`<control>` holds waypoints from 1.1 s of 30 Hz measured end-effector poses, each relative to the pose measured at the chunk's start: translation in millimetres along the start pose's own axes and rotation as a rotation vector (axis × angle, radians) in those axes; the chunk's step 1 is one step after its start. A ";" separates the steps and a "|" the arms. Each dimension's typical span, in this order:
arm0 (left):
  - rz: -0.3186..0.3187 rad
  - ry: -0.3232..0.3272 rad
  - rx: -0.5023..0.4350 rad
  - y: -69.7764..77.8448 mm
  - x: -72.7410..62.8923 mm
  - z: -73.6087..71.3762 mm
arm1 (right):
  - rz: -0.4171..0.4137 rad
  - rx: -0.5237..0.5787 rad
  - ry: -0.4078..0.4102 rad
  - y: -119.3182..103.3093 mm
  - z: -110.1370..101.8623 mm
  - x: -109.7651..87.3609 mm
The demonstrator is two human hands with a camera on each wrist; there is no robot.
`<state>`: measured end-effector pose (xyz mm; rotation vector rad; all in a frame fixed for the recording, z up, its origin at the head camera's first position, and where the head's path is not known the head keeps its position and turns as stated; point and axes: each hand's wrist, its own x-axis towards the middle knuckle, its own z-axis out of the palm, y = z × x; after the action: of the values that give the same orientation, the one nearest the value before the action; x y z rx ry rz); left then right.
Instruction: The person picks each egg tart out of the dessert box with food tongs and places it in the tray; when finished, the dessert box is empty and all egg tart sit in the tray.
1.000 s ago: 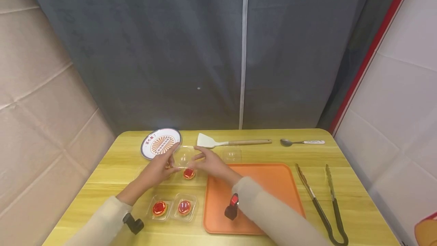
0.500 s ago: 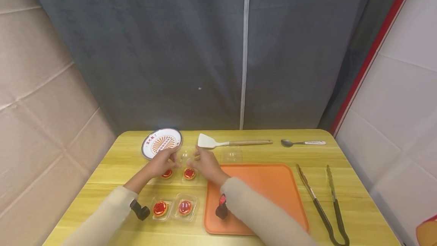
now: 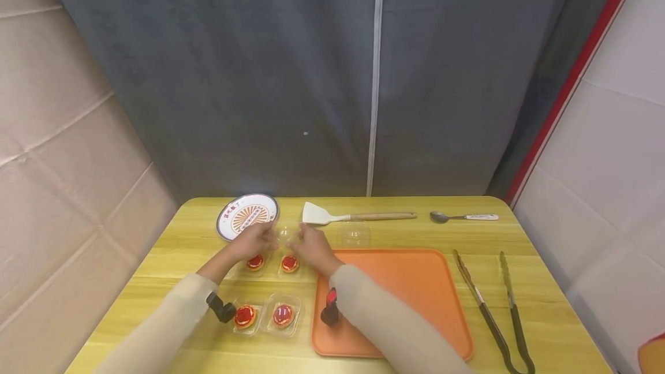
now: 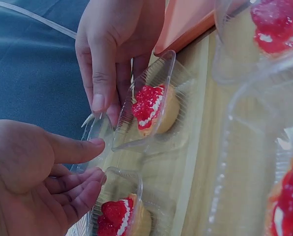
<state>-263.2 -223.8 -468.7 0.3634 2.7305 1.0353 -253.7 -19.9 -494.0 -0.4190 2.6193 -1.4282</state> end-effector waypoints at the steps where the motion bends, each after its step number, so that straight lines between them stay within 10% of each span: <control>1: -0.003 -0.007 0.001 -0.4 1.0 0.3 | -0.001 -0.005 0.003 0.6 0.4 0.5; 16: -0.034 0.016 0.064 0.8 1.5 4.3 | -0.027 -0.119 0.003 6.1 1.5 0.4; 33: -0.132 0.081 -0.081 -2.4 0.9 9.3 | 0.025 -0.244 -0.011 5.9 1.0 5.2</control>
<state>-261.9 -219.5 -477.3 0.1292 2.7296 1.1434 -259.5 -19.3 -499.4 -0.4167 2.7893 -1.0983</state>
